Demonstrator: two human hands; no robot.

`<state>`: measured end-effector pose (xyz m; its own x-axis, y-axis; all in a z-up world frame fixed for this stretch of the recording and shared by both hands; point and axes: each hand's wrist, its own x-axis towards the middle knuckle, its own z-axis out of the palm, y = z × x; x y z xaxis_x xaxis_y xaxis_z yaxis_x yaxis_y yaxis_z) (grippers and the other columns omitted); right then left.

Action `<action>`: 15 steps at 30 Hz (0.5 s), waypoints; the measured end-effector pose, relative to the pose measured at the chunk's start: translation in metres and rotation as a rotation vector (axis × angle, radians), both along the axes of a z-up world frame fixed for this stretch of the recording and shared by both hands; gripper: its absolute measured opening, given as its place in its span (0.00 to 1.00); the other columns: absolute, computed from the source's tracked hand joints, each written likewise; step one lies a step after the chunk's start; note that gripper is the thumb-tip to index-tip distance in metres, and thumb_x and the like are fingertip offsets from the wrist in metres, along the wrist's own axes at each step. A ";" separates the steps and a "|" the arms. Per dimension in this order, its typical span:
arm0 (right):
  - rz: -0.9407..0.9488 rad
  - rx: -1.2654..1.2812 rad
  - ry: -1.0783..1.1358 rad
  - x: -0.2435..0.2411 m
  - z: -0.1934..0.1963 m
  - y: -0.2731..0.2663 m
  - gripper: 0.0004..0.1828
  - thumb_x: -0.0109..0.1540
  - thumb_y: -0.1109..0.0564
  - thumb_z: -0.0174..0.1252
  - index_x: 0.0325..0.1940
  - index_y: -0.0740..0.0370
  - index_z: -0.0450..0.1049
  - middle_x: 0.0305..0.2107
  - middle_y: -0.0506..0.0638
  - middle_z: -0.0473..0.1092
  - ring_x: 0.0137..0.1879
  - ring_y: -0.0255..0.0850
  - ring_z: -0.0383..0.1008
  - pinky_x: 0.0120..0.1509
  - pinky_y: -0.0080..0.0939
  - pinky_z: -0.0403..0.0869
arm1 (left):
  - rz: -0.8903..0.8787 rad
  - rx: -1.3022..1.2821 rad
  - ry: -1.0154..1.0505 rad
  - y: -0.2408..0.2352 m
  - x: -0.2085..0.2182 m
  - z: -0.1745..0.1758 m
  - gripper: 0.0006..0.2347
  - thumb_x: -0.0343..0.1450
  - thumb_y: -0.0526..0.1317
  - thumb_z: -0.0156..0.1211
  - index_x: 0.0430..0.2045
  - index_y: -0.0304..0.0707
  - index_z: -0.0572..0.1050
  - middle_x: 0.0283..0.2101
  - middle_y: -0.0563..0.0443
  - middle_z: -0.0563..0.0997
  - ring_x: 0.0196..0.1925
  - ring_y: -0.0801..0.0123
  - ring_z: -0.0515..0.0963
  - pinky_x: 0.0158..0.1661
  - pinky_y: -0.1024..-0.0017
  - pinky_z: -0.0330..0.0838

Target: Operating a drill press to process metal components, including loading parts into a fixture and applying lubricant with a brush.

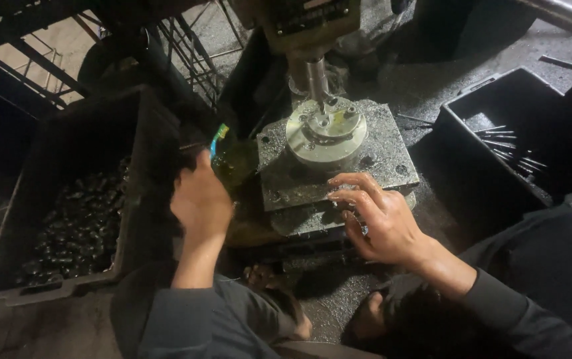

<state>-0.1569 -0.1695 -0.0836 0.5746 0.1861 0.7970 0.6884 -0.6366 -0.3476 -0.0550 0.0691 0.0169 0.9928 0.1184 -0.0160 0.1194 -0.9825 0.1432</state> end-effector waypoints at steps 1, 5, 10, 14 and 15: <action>0.006 0.000 0.005 0.000 -0.001 -0.001 0.16 0.59 0.62 0.51 0.52 0.61 0.71 0.49 0.61 0.72 0.29 0.53 0.77 0.26 0.49 0.77 | -0.015 0.024 -0.030 0.001 0.000 0.000 0.24 0.75 0.26 0.45 0.68 0.43 0.66 0.54 0.27 0.76 0.60 0.38 0.75 0.55 0.45 0.72; -0.017 -0.007 0.022 0.000 -0.001 0.002 0.16 0.61 0.60 0.51 0.53 0.60 0.72 0.49 0.58 0.72 0.30 0.52 0.78 0.27 0.48 0.77 | -0.068 0.017 -0.146 0.012 0.003 -0.006 0.24 0.75 0.28 0.46 0.69 0.48 0.64 0.55 0.28 0.75 0.62 0.38 0.72 0.55 0.48 0.70; -0.006 -0.006 0.039 0.001 0.000 0.004 0.17 0.59 0.63 0.52 0.53 0.59 0.71 0.49 0.58 0.72 0.29 0.47 0.79 0.29 0.44 0.78 | -0.054 0.096 -0.474 0.010 -0.002 -0.007 0.24 0.75 0.27 0.50 0.69 0.41 0.66 0.56 0.16 0.71 0.65 0.26 0.67 0.54 0.41 0.68; -0.009 -0.017 0.030 0.001 0.001 0.007 0.15 0.61 0.60 0.51 0.53 0.59 0.71 0.49 0.57 0.72 0.30 0.50 0.79 0.28 0.45 0.78 | 0.014 0.213 -0.160 0.004 0.000 -0.031 0.17 0.79 0.41 0.43 0.65 0.51 0.65 0.59 0.19 0.72 0.65 0.31 0.69 0.57 0.41 0.68; -0.024 -0.024 0.026 0.000 0.002 0.008 0.15 0.62 0.59 0.51 0.52 0.59 0.72 0.49 0.57 0.73 0.29 0.51 0.79 0.28 0.46 0.78 | 0.033 0.193 -0.110 0.005 -0.002 -0.035 0.18 0.79 0.40 0.43 0.66 0.48 0.62 0.58 0.19 0.72 0.63 0.31 0.71 0.54 0.41 0.70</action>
